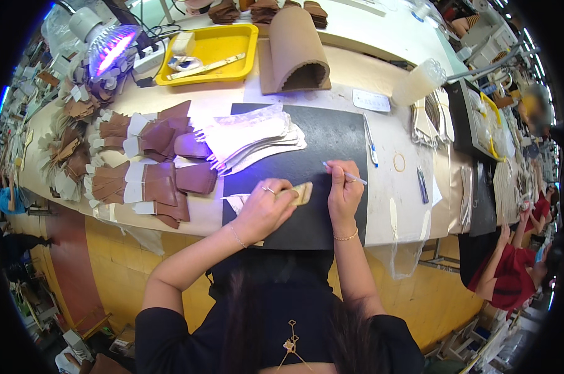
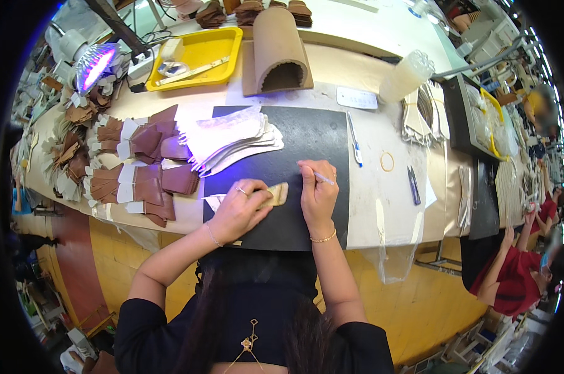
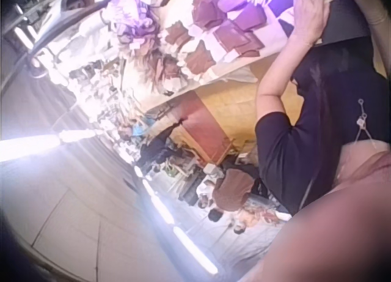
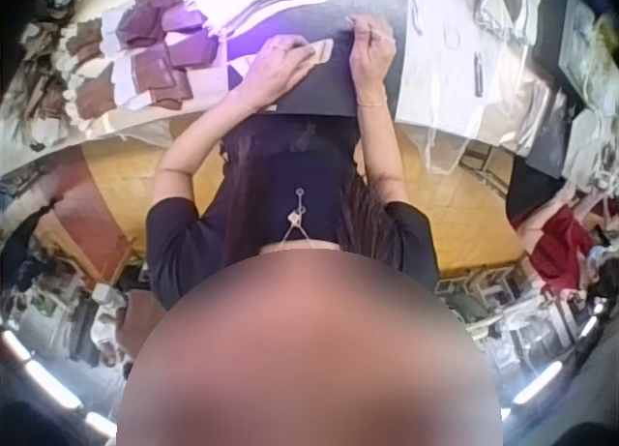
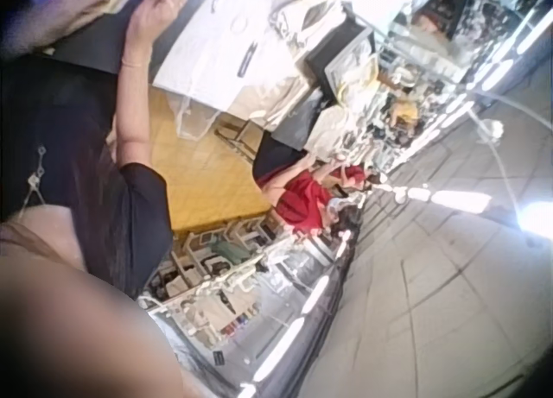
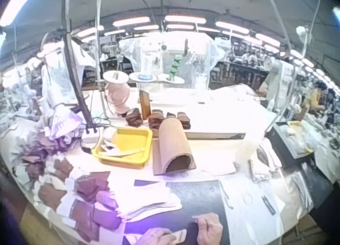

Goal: The person repeatedly marks individual fabric pieces with a pen on a workbench, then stacks them. The person handles a stack of white fabric pieces and a stack of brown fabric pieces, using a pen to mark the white pieces one by one.

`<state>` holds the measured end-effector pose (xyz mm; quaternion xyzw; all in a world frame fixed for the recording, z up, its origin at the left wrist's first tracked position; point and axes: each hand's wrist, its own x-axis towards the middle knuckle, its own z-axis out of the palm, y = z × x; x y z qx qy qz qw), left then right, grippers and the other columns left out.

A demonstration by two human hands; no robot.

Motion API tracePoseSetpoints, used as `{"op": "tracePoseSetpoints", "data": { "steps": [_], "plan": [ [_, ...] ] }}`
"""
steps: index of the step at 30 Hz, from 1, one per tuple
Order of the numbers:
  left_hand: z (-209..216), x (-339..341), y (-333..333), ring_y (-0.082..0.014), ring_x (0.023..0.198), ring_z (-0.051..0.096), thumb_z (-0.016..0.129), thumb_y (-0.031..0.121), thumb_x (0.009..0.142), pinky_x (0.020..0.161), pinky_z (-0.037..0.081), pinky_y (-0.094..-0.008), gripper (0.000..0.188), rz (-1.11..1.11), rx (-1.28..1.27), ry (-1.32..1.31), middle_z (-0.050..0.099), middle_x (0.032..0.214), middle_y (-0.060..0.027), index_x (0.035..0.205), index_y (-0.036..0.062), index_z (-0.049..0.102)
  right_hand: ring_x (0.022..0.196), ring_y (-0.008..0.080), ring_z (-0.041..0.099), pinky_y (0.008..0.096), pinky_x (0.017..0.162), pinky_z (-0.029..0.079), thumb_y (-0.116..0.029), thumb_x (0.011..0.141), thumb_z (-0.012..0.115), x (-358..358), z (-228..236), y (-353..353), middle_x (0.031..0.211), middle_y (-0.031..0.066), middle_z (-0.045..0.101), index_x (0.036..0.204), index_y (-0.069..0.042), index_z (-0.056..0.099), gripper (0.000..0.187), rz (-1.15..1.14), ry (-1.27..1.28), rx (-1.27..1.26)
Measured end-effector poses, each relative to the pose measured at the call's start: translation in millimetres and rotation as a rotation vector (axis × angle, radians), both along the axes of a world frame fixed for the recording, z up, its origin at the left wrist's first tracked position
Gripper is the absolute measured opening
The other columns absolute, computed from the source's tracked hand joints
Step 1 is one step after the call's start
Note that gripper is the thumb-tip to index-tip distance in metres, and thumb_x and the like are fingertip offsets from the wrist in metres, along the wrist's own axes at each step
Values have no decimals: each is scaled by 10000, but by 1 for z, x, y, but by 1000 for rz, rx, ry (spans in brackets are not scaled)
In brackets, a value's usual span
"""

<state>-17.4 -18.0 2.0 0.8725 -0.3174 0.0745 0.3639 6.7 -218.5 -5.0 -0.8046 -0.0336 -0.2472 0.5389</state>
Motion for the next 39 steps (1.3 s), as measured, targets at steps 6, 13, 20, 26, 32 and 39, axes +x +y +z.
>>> {"op": "tracePoseSetpoints", "data": {
  "steps": [6,13,20,26,32,39],
  "plan": [
    [38,17,10,-331,882,671,784,95,808,747,563,-402,319,57,-8,-55,619,1091,-140,1093,23,659,789,177,593,297,766,467,-150,1051,561,0,-2,-3,851,76,641,966,3,690,218,52,5,-32],
    [57,93,39,-333,951,666,739,130,864,825,544,-444,224,207,116,-288,655,1080,-147,1057,41,668,833,155,604,285,771,489,-154,1069,536,-1,-2,-5,905,81,631,999,26,675,238,66,35,-82],
    [43,33,-2,-352,1103,644,819,293,820,950,528,-451,401,-198,132,-43,652,1220,-187,1106,42,696,958,271,617,369,925,475,-35,1024,544,3,-3,-4,1109,144,587,1184,-22,626,180,-33,-32,90],
    [38,108,42,-428,1363,462,890,512,672,1144,370,-512,977,263,310,-83,494,1459,-265,1437,40,507,1228,327,538,471,1077,362,67,939,530,-1,-3,-9,1252,154,572,1329,-62,575,414,-158,183,-432],
    [38,136,51,-440,1313,496,900,583,617,1108,399,-512,1212,173,560,338,515,1396,-289,1547,50,334,1422,403,373,528,1155,288,100,872,539,-9,-1,-7,1461,175,460,1416,-97,547,579,-172,311,-691],
    [43,148,52,-385,1235,542,908,504,616,1074,438,-475,1027,191,605,368,534,1303,-225,1434,49,487,1431,410,362,522,1162,279,-34,929,623,-16,9,-10,1498,177,431,1365,-120,600,445,-100,316,-618]
  ]
}}
